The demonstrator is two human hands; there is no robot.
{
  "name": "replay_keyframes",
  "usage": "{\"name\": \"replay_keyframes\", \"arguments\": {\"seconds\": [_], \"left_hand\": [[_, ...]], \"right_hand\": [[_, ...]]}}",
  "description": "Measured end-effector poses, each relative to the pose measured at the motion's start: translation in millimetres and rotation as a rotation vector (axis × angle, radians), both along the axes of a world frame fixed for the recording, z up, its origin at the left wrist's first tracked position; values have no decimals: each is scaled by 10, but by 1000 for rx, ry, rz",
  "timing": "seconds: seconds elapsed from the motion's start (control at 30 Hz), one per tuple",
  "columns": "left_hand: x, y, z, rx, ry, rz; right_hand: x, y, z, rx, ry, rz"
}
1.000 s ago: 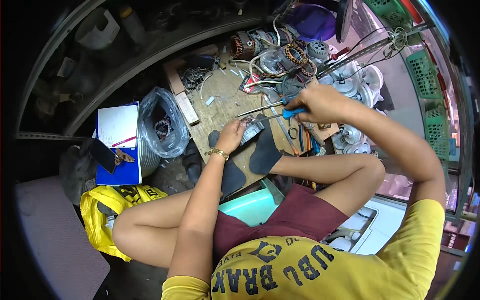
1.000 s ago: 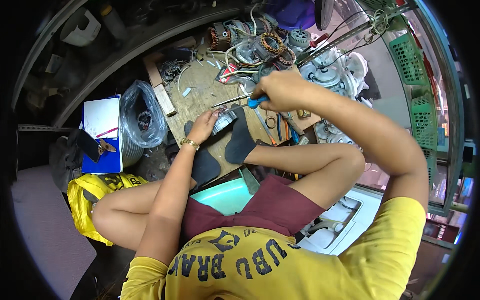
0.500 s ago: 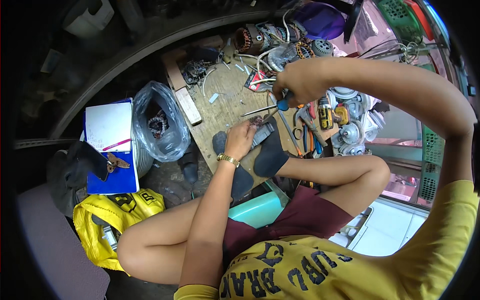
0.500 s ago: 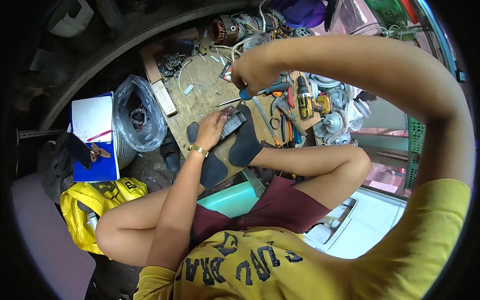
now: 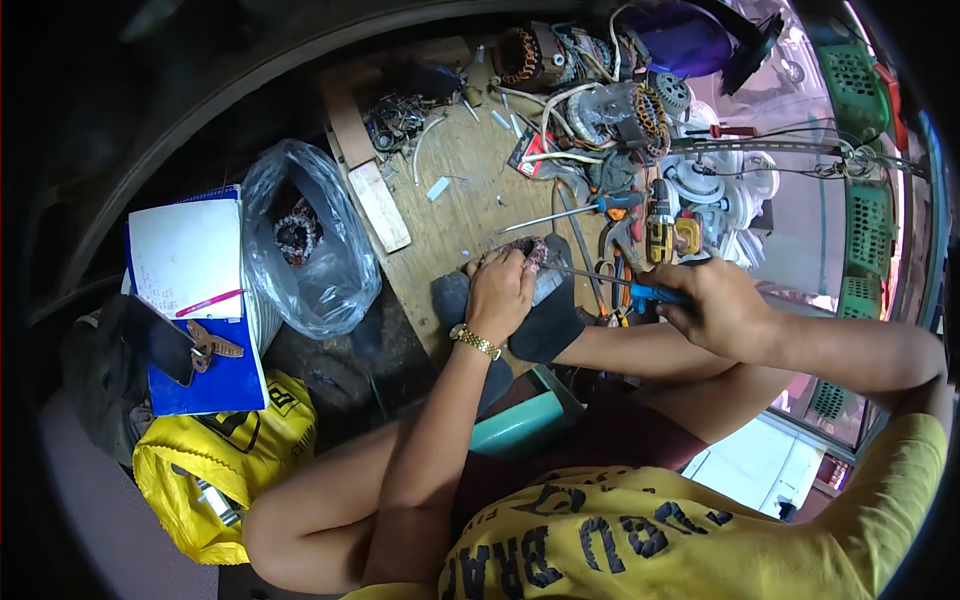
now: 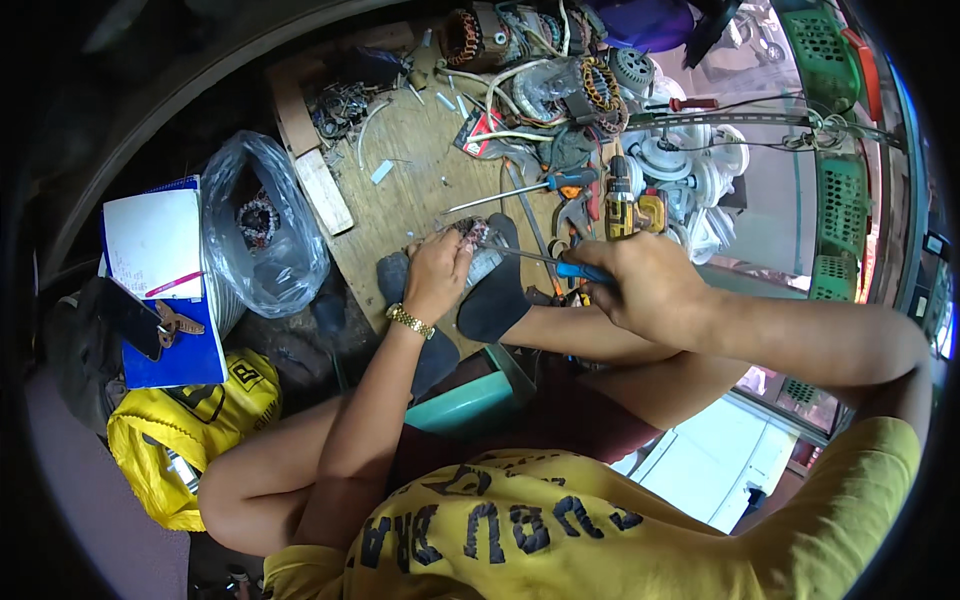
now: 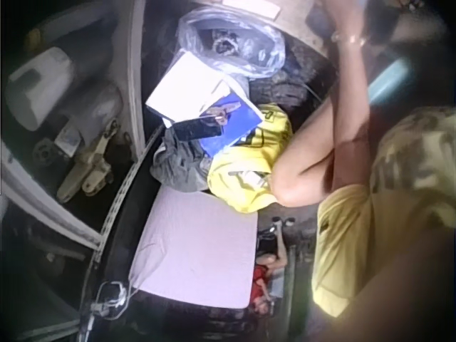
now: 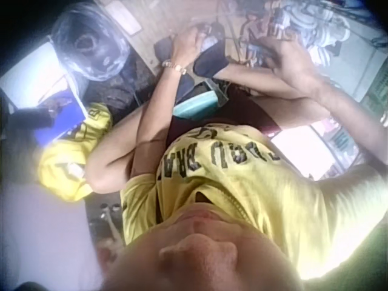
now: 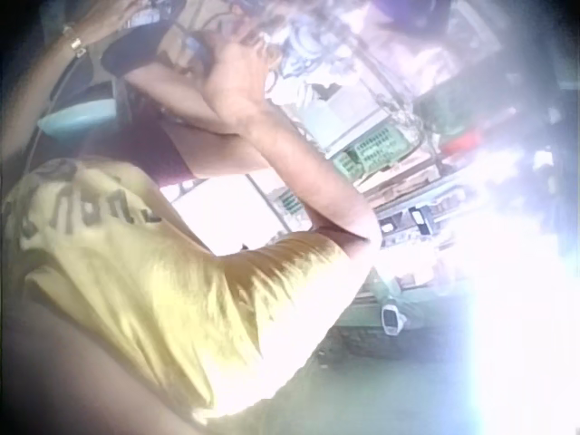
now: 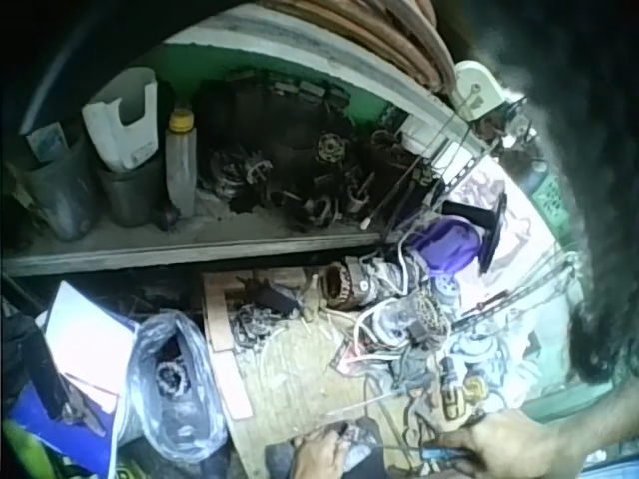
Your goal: The person uses a screwdriver and a hammer to disassemble or adjust an electrical motor component, tapping the shaft and prying at the casing while seated on the floor.
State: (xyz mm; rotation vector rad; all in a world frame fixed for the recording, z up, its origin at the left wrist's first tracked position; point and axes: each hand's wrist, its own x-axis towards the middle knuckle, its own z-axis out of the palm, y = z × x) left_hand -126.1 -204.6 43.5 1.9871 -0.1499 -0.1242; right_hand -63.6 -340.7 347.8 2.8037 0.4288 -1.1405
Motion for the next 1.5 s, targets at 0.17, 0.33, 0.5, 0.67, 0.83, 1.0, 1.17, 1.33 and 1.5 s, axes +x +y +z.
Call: {"name": "replay_keyframes", "arguments": {"seconds": [0.17, 0.33, 0.5, 0.67, 0.83, 1.0, 1.17, 1.33, 1.5], "left_hand": [[-18, -48, 29, 2, -7, 25], [-43, -65, 60, 30, 27, 18], [-41, 7, 20, 4, 101, -50], [-54, -5, 57, 14, 72, -55], [-54, 26, 28, -6, 111, -24], [-84, 115, -52, -6, 54, 77], [17, 6, -5, -91, 45, 32], [64, 80, -13, -76, 73, 42], [33, 61, -14, -68, 42, 89]], "right_hand": [[-552, -325, -184, 72, -207, 84], [-817, -415, -229, 42, -279, 41], [-126, -214, 75, -62, -55, 226], [697, 213, 22, -20, 246, 387], [1010, 433, -133, -101, 439, 212], [805, 474, -282, 30, 313, 143], [621, 361, -91, -1, 270, -81], [324, 67, -155, 125, 135, -275], [55, 20, -146, 117, 35, -247]]}}
